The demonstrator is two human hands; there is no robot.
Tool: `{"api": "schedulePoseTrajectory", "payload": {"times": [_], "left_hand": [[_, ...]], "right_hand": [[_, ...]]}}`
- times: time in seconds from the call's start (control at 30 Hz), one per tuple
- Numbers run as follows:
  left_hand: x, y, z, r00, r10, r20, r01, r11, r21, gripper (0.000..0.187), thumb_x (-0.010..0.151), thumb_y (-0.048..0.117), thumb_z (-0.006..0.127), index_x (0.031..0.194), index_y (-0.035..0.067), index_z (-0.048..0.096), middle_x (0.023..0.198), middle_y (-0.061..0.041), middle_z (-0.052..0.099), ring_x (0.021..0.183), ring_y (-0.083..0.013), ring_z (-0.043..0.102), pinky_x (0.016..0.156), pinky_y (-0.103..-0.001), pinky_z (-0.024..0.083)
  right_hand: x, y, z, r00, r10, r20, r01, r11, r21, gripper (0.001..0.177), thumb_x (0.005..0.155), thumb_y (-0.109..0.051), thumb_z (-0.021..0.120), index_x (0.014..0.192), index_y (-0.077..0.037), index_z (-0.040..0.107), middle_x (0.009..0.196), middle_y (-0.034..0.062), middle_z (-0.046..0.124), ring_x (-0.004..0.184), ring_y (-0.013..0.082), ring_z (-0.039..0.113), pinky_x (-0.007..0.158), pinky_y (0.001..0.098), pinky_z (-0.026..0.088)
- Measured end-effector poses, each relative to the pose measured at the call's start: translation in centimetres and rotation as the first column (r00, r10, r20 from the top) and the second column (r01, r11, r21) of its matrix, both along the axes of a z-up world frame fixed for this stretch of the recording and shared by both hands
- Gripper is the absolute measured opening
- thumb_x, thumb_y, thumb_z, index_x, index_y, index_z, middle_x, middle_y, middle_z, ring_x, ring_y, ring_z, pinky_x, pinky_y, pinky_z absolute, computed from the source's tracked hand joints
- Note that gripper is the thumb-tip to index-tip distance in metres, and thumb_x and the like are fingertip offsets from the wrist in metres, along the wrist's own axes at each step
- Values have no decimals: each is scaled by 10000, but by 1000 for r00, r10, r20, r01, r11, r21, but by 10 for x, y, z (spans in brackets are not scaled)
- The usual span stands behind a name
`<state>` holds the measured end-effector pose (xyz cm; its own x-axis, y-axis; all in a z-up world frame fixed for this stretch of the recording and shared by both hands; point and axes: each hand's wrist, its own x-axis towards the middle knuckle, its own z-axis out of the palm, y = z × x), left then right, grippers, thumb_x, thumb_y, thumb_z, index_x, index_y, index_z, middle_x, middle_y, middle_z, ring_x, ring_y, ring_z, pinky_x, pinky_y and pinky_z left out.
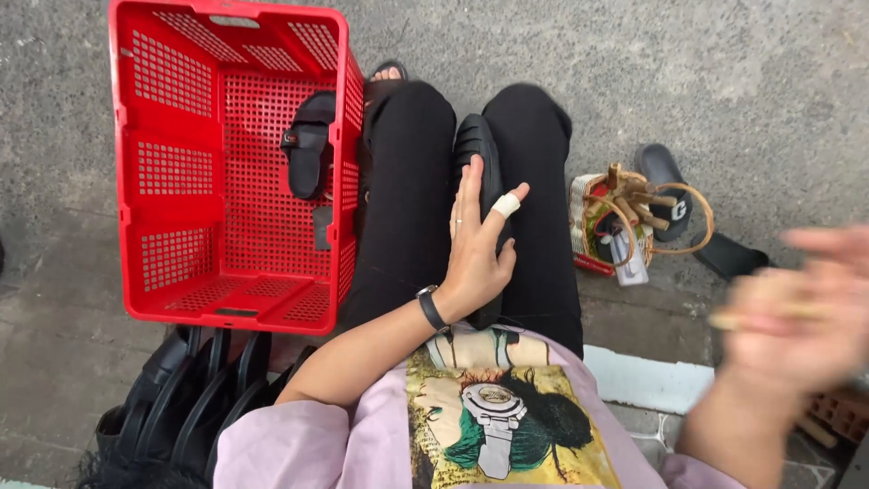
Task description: Hand-stitching the sole of a black sandal to repair it while sitting on the ground.
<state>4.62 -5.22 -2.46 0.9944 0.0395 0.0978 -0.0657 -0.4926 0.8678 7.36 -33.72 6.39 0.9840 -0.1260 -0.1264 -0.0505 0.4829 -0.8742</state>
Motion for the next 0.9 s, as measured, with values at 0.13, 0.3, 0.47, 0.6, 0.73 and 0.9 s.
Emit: {"api": "schedulePoseTrajectory", "payload": {"times": [0.13,0.3,0.47,0.6,0.73,0.9], "left_hand": [[-17,0,-9,1000,-2,-18,1,995,-103,786,758,-155,579,1445,186,406,1583,-248,-31,1466,-475,-24,1153,-610,94],[-22,9,-13,1000,1,25,3,987,-159,787,760,-128,578,1456,189,392,1577,-275,-81,1458,-504,-16,1157,-610,119],[-32,15,-6,992,-124,22,126,979,-159,766,860,21,642,1507,134,247,1564,-291,-61,1439,-516,30,1145,-584,170],[-69,52,37,943,-277,-185,291,955,52,850,845,254,707,1494,54,196,1540,-299,30,1351,-435,350,945,-463,475],[-107,64,10,953,-249,-174,299,661,689,578,848,645,501,991,93,594,1231,-157,437,877,-233,531,503,-306,523],[-74,89,27,829,-522,-201,454,837,-304,239,942,175,555,860,1,698,1037,-94,457,978,-236,477,855,-357,427]], "right_hand": [[-30,88,-36,924,373,-89,-349,722,-598,300,785,-20,554,1065,31,648,569,89,600,383,104,515,412,210,454],[-55,124,-42,701,713,-17,-454,429,-781,234,781,-46,691,1014,-26,700,912,113,720,829,280,698,669,344,572],[-73,100,-51,654,733,-186,-519,257,-815,247,766,-113,726,1007,-69,699,822,115,719,764,316,705,615,387,569],[-78,92,-46,627,684,-373,-615,140,-776,217,788,-127,692,1003,-120,720,804,113,758,760,343,721,618,400,583],[-76,93,-42,525,701,-483,-715,56,-697,224,798,-115,663,1008,-142,737,811,117,776,770,353,727,637,410,582],[-69,85,-49,471,741,-479,-675,-48,-737,229,808,-192,620,1015,-169,715,878,-78,782,364,90,580,438,263,452]]}}
